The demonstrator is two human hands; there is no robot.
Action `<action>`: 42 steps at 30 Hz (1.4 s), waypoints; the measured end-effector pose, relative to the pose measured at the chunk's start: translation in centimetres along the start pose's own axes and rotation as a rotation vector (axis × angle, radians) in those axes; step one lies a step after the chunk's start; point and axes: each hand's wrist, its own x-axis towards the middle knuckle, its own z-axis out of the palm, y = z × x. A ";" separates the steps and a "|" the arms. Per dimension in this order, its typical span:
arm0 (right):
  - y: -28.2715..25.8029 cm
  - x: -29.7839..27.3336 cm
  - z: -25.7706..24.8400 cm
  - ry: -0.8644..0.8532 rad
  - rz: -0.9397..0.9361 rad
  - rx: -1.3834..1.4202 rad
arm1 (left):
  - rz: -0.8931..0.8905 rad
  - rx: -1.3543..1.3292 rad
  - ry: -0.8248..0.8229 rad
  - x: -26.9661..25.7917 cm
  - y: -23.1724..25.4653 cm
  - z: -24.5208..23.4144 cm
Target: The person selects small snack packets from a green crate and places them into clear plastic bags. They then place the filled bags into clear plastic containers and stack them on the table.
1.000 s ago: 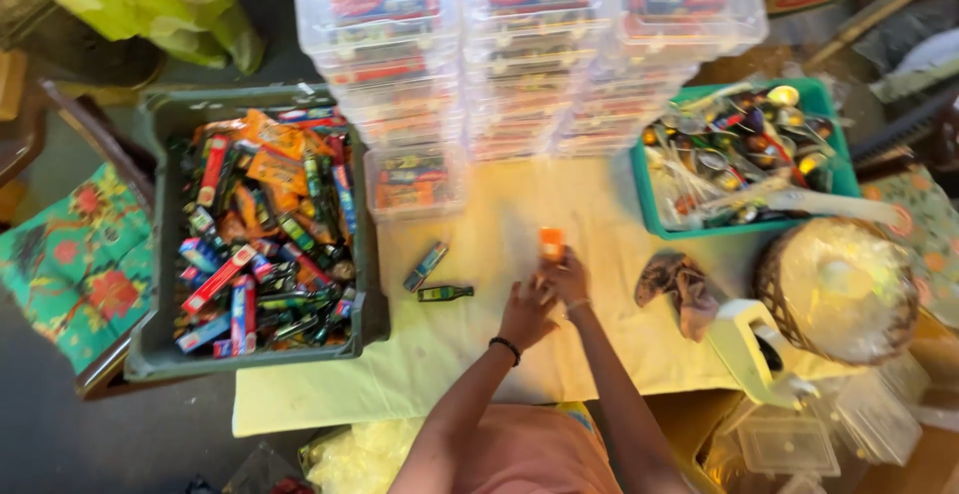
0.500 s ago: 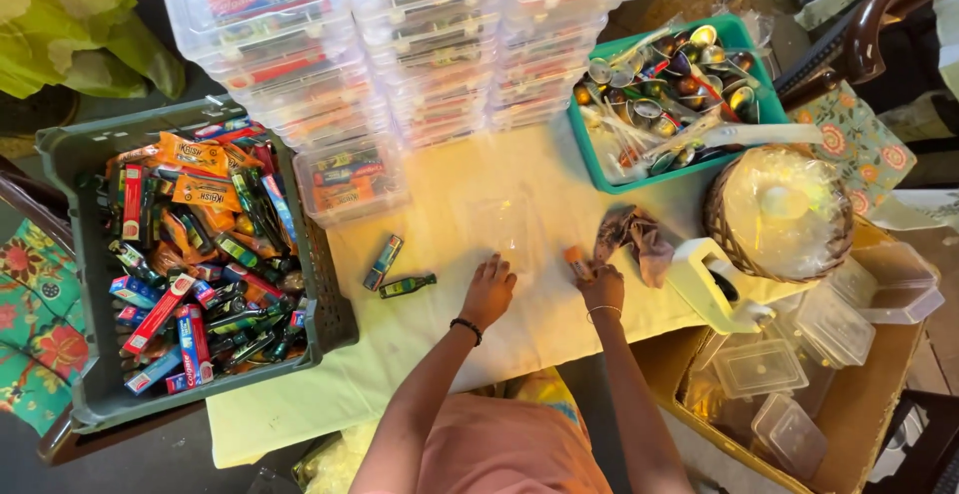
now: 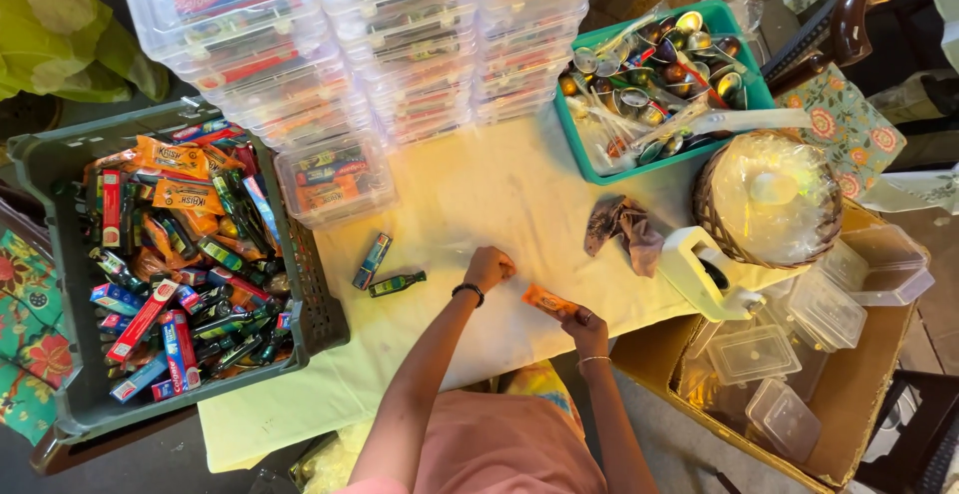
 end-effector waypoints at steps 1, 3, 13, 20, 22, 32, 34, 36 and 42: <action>2.4 1.1 -1.0 0.048 -0.063 -0.117 | -0.044 -0.019 -0.052 0.6 -0.1 -0.1; -3.2 -1.1 2.2 0.060 0.009 -0.044 | -0.058 -0.023 -0.069 0.7 0.0 -0.1; -1.2 2.9 6.9 0.119 0.157 0.062 | 0.248 0.119 0.241 -4.9 5.1 1.1; 0.9 6.2 9.4 -0.239 0.311 0.412 | 0.266 0.319 0.353 -6.1 7.4 2.2; 0.8 6.5 9.5 -0.346 0.396 0.652 | 0.214 0.235 0.385 -6.3 8.4 1.3; -6.0 3.5 13.8 -0.323 0.348 0.562 | 0.167 0.214 0.406 -7.9 7.4 -0.3; -9.3 1.1 14.9 -0.202 0.383 0.572 | 0.295 0.181 0.333 -8.2 7.3 -0.9; -4.7 4.1 13.4 -0.308 0.318 0.587 | 0.275 0.107 0.311 -8.7 7.1 -1.4; -7.5 2.7 13.8 -0.335 0.246 0.364 | 0.135 0.780 0.795 -11.9 2.2 -6.7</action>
